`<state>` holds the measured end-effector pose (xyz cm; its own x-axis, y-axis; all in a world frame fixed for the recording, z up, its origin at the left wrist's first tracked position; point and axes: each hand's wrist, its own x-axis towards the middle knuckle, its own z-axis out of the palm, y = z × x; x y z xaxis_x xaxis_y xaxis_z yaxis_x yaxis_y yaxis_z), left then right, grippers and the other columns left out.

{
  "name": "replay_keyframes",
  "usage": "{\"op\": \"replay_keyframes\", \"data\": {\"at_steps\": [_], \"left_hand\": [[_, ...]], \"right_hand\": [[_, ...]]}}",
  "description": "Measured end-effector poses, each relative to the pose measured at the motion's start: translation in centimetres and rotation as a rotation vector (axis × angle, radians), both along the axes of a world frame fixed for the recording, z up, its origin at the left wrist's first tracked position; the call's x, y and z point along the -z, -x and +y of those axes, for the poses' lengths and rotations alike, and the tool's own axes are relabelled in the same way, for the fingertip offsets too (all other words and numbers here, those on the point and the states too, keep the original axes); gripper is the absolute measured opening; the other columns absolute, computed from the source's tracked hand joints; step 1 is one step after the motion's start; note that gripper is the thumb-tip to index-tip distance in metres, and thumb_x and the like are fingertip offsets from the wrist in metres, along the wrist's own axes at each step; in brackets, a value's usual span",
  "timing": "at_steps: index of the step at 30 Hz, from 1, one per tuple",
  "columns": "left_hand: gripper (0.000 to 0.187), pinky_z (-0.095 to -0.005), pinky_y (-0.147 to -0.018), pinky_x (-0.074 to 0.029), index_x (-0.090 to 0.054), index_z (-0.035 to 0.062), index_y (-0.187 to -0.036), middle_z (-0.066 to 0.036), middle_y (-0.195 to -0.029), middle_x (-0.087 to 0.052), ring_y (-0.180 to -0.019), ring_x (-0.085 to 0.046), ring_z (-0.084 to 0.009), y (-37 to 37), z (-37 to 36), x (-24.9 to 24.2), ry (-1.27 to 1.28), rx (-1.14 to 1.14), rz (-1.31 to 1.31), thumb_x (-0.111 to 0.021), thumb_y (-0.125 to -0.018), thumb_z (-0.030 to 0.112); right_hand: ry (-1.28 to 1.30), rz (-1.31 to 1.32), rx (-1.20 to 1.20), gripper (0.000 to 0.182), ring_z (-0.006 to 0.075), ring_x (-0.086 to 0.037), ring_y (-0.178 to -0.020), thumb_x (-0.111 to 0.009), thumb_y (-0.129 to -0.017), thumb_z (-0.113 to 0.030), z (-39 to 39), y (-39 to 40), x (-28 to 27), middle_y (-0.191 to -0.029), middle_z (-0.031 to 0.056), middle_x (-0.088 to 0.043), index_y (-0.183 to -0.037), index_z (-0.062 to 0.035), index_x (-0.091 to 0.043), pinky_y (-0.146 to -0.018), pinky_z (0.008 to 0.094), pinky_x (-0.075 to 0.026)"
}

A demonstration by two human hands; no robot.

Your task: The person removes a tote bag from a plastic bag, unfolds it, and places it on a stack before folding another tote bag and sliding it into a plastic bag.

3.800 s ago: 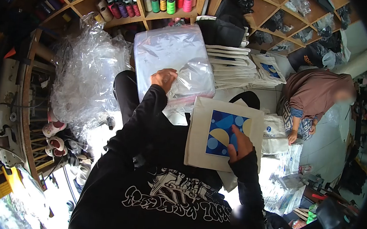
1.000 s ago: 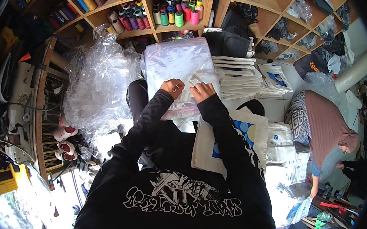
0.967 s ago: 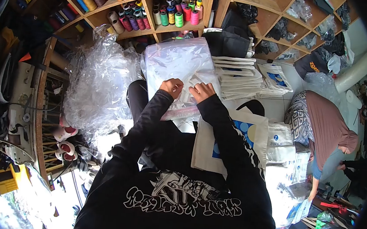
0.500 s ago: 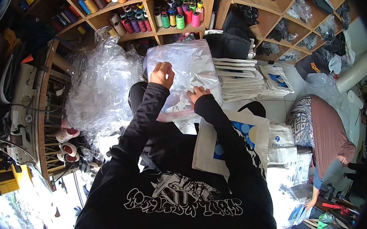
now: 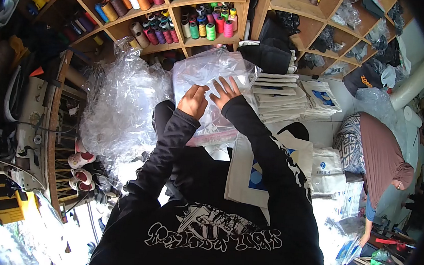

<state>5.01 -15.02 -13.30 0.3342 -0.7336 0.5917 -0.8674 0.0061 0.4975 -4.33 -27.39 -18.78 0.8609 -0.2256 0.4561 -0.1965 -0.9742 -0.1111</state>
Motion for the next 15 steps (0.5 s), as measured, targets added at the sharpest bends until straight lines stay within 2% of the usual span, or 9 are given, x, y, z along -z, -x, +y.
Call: {"op": "replay_keyframes", "data": {"at_steps": [1, 3, 6, 7, 9, 10, 13, 14, 15], "left_hand": [[0.022, -0.0333, -0.060, -0.047, -0.055, 0.0032, -0.089, -0.013, -0.080, -0.055, -0.070, -0.057, -0.0286, -0.1, -0.1, 0.0, -0.005, 0.006, -0.001, -0.051, -0.069, -0.004], [0.022, -0.0331, -0.060, -0.047, -0.055, 0.0029, -0.090, -0.012, -0.080, -0.055, -0.070, -0.057, -0.0282, -0.2, -0.1, 0.2, -0.003, 0.005, -0.007, -0.051, -0.069, -0.004], [0.021, -0.0325, -0.060, -0.047, -0.055, 0.0028, -0.089, -0.011, -0.081, -0.055, -0.070, -0.057, -0.0272, -0.1, 0.0, -0.1, 0.022, 0.013, -0.046, -0.052, -0.069, -0.004], [0.021, -0.0325, -0.060, -0.047, -0.055, 0.0028, -0.089, -0.011, -0.081, -0.055, -0.070, -0.057, -0.0272, 0.0, 0.0, -0.2, 0.024, 0.013, -0.049, -0.052, -0.069, -0.004], [0.021, -0.0321, -0.059, -0.047, -0.055, 0.0030, -0.089, -0.011, -0.081, -0.055, -0.070, -0.057, -0.0267, 0.2, 0.0, -0.5, 0.030, 0.011, -0.034, -0.052, -0.069, -0.004], [0.021, -0.0318, -0.059, -0.047, -0.055, 0.0032, -0.089, -0.011, -0.082, -0.055, -0.070, -0.057, -0.0263, 0.2, 0.0, -0.6, 0.021, 0.009, -0.041, -0.053, -0.069, -0.004], [0.021, -0.0317, -0.060, -0.047, -0.055, 0.0024, -0.088, -0.011, -0.082, -0.055, -0.070, -0.057, -0.0268, 0.4, 0.0, -0.9, 0.039, 0.014, -0.049, -0.053, -0.069, -0.005], [0.021, -0.0317, -0.060, -0.047, -0.055, 0.0024, -0.088, -0.011, -0.082, -0.055, -0.070, -0.057, -0.0268, 0.4, 0.0, -0.8, 0.041, 0.015, -0.050, -0.053, -0.069, -0.005], [0.024, -0.0323, -0.060, -0.047, -0.055, 0.0024, -0.088, -0.011, -0.081, -0.054, -0.071, -0.057, -0.0268, 0.3, -0.1, -0.6, 0.052, 0.024, -0.060, -0.054, -0.065, -0.005]], "right_hand": [[0.189, -0.039, -0.017, 0.026, 0.0226, -0.040, -0.114, -0.055, -0.072, -0.026, -0.3, -0.2, -0.2, -0.115, 0.0070, -0.051, -0.090, -0.0072, -0.059, -0.099, 0.0437, -0.024], [0.173, -0.059, -0.011, 0.024, 0.0231, -0.038, -0.116, -0.056, -0.071, -0.024, -0.6, -0.9, -0.2, -0.116, 0.0086, -0.049, -0.088, -0.0077, -0.059, -0.099, 0.0464, -0.023], [0.226, 0.074, 0.093, 0.034, 0.0294, -0.044, -0.108, -0.059, -0.072, -0.032, -0.7, -0.9, -2.0, -0.119, 0.0182, -0.044, -0.099, -0.0119, -0.055, -0.091, 0.0446, -0.032], [0.229, 0.072, 0.094, 0.034, 0.0294, -0.044, -0.108, -0.059, -0.072, -0.032, -0.4, -0.6, -2.9, -0.119, 0.0182, -0.044, -0.099, -0.0119, -0.055, -0.091, 0.0446, -0.032], [0.085, 0.270, 0.251, 0.053, 0.0312, -0.047, -0.101, -0.060, -0.070, -0.043, 0.3, -0.2, -4.8, -0.120, 0.0242, -0.041, -0.112, -0.0134, -0.046, -0.083, 0.0420, -0.037], [-0.001, 0.403, 0.265, 0.072, 0.0305, -0.045, -0.102, -0.061, -0.067, -0.049, 0.3, -0.2, -5.6, -0.121, 0.0264, -0.038, -0.124, -0.0133, -0.035, -0.078, 0.0382, -0.038], [-0.078, 0.345, 0.299, 0.074, 0.0293, -0.041, -0.106, -0.061, -0.068, -0.047, 0.5, -0.6, -4.3, -0.124, 0.0257, -0.034, -0.125, -0.0083, -0.035, -0.076, 0.0370, -0.039], [-0.214, 0.416, 0.250, 0.072, 0.0310, -0.035, -0.113, -0.060, -0.069, -0.045, 0.2, -0.9, -4.0, -0.126, 0.0254, -0.032, -0.123, -0.0034, -0.037, -0.084, 0.0395, -0.036], [-0.212, 0.415, 0.250, 0.072, 0.0310, -0.035, -0.113, -0.060, -0.069, -0.045, 0.0, -1.0, -3.2, -0.126, 0.0254, -0.032, -0.123, -0.0034, -0.037, -0.084, 0.0395, -0.036]]}}
